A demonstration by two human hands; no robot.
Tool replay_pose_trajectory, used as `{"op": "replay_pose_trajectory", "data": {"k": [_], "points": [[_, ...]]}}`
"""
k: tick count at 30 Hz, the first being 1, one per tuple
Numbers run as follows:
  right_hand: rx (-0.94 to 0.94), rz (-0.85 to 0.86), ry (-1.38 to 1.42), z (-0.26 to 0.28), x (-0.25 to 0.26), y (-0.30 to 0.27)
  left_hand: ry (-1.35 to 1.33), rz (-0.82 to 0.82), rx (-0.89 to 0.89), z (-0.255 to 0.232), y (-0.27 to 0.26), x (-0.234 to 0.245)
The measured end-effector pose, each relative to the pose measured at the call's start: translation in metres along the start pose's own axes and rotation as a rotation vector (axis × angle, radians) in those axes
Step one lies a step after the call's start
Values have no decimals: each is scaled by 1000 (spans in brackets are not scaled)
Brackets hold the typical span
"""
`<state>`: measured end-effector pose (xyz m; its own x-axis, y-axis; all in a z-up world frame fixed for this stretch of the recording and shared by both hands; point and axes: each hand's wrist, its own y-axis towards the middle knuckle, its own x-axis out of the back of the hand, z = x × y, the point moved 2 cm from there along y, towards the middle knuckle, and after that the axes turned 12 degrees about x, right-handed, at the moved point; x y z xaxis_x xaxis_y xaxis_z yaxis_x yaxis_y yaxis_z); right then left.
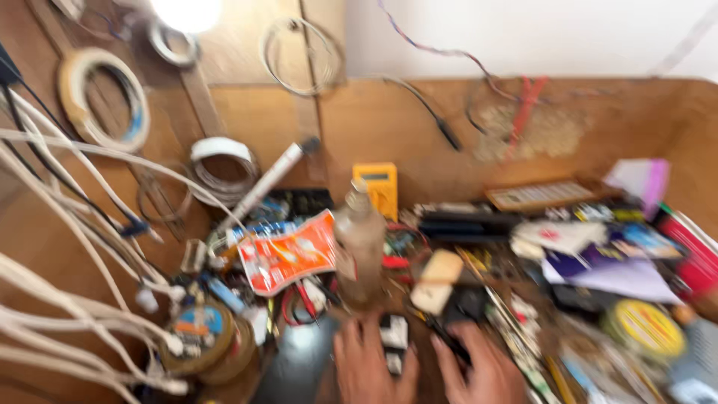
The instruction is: The person uses a small screwdriver to unscrew the back cover of a black mobile phone. They remove the cover to expose the internal components, then use a metal tool to pry and adjust parts inside the device.
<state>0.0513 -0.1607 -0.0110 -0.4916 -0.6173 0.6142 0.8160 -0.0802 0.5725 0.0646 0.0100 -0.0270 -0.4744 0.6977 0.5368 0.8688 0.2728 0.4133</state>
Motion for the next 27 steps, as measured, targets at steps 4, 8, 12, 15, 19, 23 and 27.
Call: {"op": "replay_pose_trajectory", "data": {"k": [4, 8, 12, 15, 19, 23, 27], "points": [[-21, 48, 7, 24, 23, 6, -4, -40, 29, -29, -13, 25], [254, -25, 20, 46, 40, 3, 106, 78, 153, -51, -14, 45], [168, 48, 18, 46, 42, 4, 220, 122, 196, -60, 1, 45], [154, 49, 4, 44, 38, 5, 245, 167, 132, -60, 8, 40], [24, 135, -5, 33, 31, 5, 151, 236, 139, -54, 12, 32], [230, -45, 96, 29, 29, 7, -215, 241, 231, -47, 29, 22], [32, -23, 230, 20, 27, 6, -959, 420, 313, -42, 24, 7]]}}
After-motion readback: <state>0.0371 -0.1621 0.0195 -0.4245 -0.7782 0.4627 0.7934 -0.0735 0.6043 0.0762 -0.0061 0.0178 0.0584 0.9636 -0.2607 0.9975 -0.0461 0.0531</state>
